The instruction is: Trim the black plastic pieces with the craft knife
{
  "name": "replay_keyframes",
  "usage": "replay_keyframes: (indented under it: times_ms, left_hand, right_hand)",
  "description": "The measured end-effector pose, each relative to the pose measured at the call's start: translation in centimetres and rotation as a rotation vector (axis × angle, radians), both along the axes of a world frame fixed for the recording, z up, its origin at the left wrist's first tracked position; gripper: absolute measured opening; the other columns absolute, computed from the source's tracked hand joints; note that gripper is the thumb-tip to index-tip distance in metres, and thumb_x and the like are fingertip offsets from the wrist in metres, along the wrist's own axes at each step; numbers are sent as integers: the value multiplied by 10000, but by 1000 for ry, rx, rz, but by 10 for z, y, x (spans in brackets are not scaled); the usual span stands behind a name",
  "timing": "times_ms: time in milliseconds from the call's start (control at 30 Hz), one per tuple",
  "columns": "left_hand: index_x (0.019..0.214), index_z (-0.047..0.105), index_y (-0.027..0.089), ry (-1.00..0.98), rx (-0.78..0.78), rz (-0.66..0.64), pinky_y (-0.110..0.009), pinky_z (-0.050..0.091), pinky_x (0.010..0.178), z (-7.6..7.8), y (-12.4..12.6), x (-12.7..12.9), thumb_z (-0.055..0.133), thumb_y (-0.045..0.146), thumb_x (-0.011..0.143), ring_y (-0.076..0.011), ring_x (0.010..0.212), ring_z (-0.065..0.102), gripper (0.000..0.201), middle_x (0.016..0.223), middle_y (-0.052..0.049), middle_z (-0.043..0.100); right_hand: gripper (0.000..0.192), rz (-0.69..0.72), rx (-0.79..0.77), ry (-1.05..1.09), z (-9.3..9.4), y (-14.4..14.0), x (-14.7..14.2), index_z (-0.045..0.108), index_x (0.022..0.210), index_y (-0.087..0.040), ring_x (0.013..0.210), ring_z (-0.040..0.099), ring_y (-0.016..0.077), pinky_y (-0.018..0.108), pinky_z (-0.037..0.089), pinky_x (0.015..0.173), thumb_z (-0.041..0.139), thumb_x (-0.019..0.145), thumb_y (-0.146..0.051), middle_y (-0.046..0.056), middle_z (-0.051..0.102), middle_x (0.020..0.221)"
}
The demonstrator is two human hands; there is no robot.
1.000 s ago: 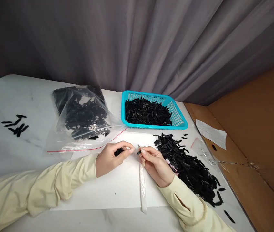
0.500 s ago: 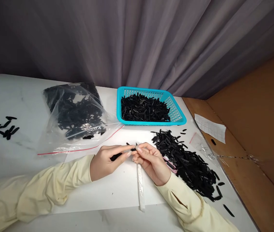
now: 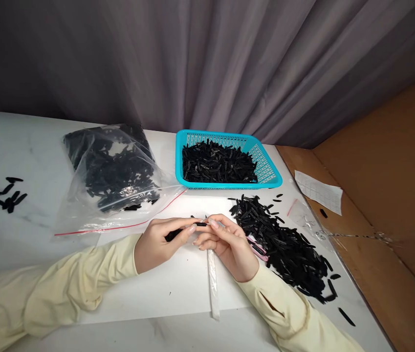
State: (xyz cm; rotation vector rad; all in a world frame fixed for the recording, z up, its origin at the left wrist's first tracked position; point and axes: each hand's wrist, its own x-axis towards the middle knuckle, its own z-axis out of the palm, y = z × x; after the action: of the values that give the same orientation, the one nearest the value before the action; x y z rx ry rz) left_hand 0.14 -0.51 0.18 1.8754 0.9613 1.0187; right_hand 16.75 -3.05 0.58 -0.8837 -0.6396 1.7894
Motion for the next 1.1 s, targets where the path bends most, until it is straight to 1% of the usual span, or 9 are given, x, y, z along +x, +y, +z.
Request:
replay_keyframes:
  times_ms: [300, 567, 633, 733, 833, 933, 967, 1033, 1100]
  left_hand:
    - [1002, 674, 123, -12, 7, -51, -218, 526, 787, 0, 0, 0, 528, 155, 819, -167, 870, 664, 237, 985, -63, 699]
    - [1028, 668, 123, 6, 15, -43, -214, 522, 770, 1, -1, -1, 518, 151, 813, -163, 853, 662, 264, 1001, -64, 694]
    - [1035, 667, 131, 23, 1, -32, -225, 527, 706, 1, -1, -1, 515, 165, 811, -157, 773, 663, 273, 950, -58, 707]
    - [1046, 664, 124, 48, -68, -5, -213, 476, 533, 3, 0, -1, 508, 194, 809, -116, 554, 581, 293, 682, -20, 682]
    - [1092, 639, 119, 14, -240, 12, -197, 325, 397, 5, 3, -1, 484, 223, 818, -72, 408, 380, 332, 461, 51, 463]
    - [1147, 598, 115, -96, -433, 15, -206, 215, 372, 4, 6, -1, 470, 262, 828, -63, 395, 254, 374, 452, 76, 297]
    - [1158, 588, 113, -136, -482, 15, -209, 199, 373, 4, 8, -1, 473, 278, 829, -63, 396, 242, 386, 461, 77, 275]
    - [1166, 574, 105, -202, -554, 23, -212, 185, 373, 3, 10, 0, 489, 310, 822, -62, 397, 240, 409, 479, 77, 259]
    - [1158, 572, 92, -248, -595, 51, -209, 188, 369, 2, 12, 0, 509, 331, 806, -59, 391, 246, 430, 486, 79, 255]
  right_hand:
    - [167, -4, 30, -69, -2, -1, -1, 586, 790, -158, 553, 642, 118, 216, 517, 551, 680, 723, -280, 26, 686, 636]
    - [209, -30, 50, -100, -2, -1, 0, 575, 850, -172, 525, 619, 108, 214, 512, 533, 701, 693, -226, 6, 678, 640]
    - [221, -39, 55, -118, -4, -3, -1, 565, 862, -175, 514, 615, 111, 227, 514, 530, 699, 693, -225, 5, 678, 644]
    - [228, -76, 89, -189, -2, -4, 1, 558, 869, -178, 536, 628, 128, 252, 521, 532, 697, 696, -234, 20, 691, 694]
    - [185, -219, 239, -365, 16, 7, 11, 561, 853, -184, 601, 647, 153, 278, 527, 529, 678, 718, -232, 63, 704, 847]
    - [149, -437, 505, -616, 48, 34, 27, 564, 877, -207, 696, 649, 165, 305, 536, 593, 643, 752, -225, 65, 682, 953]
    - [154, -453, 579, -694, 58, 44, 32, 565, 896, -216, 749, 646, 171, 318, 535, 635, 633, 758, -227, 53, 673, 965]
    - [181, -366, 713, -906, 72, 59, 37, 583, 918, -218, 859, 621, 192, 341, 522, 699, 631, 745, -201, 43, 654, 982]
    - [127, -306, 848, -1221, 74, 62, 35, 608, 881, -209, 896, 590, 206, 365, 492, 755, 605, 760, -173, 47, 642, 963]
